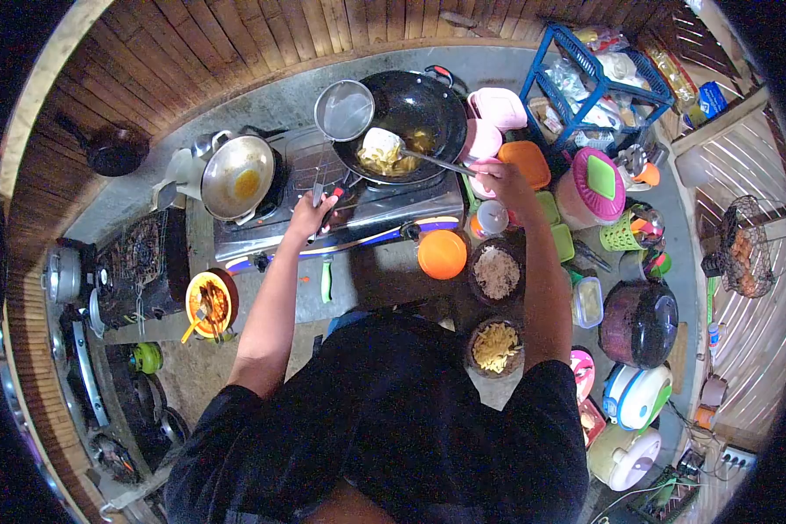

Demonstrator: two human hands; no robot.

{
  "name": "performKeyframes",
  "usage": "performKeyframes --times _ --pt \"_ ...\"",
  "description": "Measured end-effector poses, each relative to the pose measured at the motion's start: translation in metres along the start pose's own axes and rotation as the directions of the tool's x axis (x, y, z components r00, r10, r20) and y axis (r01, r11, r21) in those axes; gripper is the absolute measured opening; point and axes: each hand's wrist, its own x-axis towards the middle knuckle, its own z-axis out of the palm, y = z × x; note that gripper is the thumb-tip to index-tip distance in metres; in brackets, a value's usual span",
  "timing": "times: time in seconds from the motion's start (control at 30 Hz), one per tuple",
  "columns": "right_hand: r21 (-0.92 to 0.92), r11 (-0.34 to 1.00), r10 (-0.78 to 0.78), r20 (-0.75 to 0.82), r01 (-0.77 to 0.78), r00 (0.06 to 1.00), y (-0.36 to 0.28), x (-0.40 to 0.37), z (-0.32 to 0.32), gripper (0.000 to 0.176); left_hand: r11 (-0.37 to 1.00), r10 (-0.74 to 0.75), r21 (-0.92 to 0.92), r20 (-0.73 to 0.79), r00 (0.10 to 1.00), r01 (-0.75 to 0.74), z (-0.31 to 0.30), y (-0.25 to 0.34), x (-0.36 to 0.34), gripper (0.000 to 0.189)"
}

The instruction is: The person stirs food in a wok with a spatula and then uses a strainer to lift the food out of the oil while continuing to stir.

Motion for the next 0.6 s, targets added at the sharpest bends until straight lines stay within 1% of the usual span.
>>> performKeyframes --times 0.07,0.2,0.27,0.3,0.37,0.4,0.47,0.6 --pt "-0.01 0.994 -0.11 -0.073 0.11 0.991 -0.005 -0.001 -0.001 0.026 1.0 0.016 0.003 -0.012 1.0 -0.016 -0.001 -0.004 0.002 0.033" --pt "0.017 0.994 -0.105 -0.109 0.107 0.988 0.012 0.005 -0.001 0.03 1.0 0.019 0.018 -0.018 1.0 -0.019 -0.003 -0.003 0.002 0.034" --pt "-0.114 0.993 -0.024 -0.202 0.001 0.979 0.008 0.008 -0.003 0.029 0.999 -0.01 0.034 -0.021 1.0 0.011 -0.004 0.004 -0.002 0.034" --pt "-0.114 0.994 -0.025 -0.204 0.002 0.979 0.011 0.012 -0.001 0.029 0.999 -0.009 0.035 -0.021 1.0 0.01 -0.004 0.003 -0.001 0.034" --pt "-0.299 0.954 -0.091 -0.383 -0.03 0.919 0.016 0.019 0.005 0.027 0.998 0.003 0.069 -0.013 1.0 -0.002 -0.005 0.002 0.0 0.034" --pt "-0.299 0.954 -0.094 -0.384 -0.028 0.918 0.017 0.023 0.007 0.027 0.998 0.006 0.069 -0.015 1.0 -0.005 -0.005 0.006 -0.001 0.034" --pt "-0.378 0.924 -0.139 -0.474 -0.058 0.87 0.021 0.027 0.011 0.026 0.994 0.012 0.112 -0.023 1.0 -0.009 -0.005 0.012 -0.005 0.034" --pt "-0.368 0.93 -0.176 -0.472 -0.012 0.864 0.032 0.031 0.014 0.026 0.999 0.01 0.05 -0.011 1.0 -0.009 -0.004 0.004 -0.001 0.034"
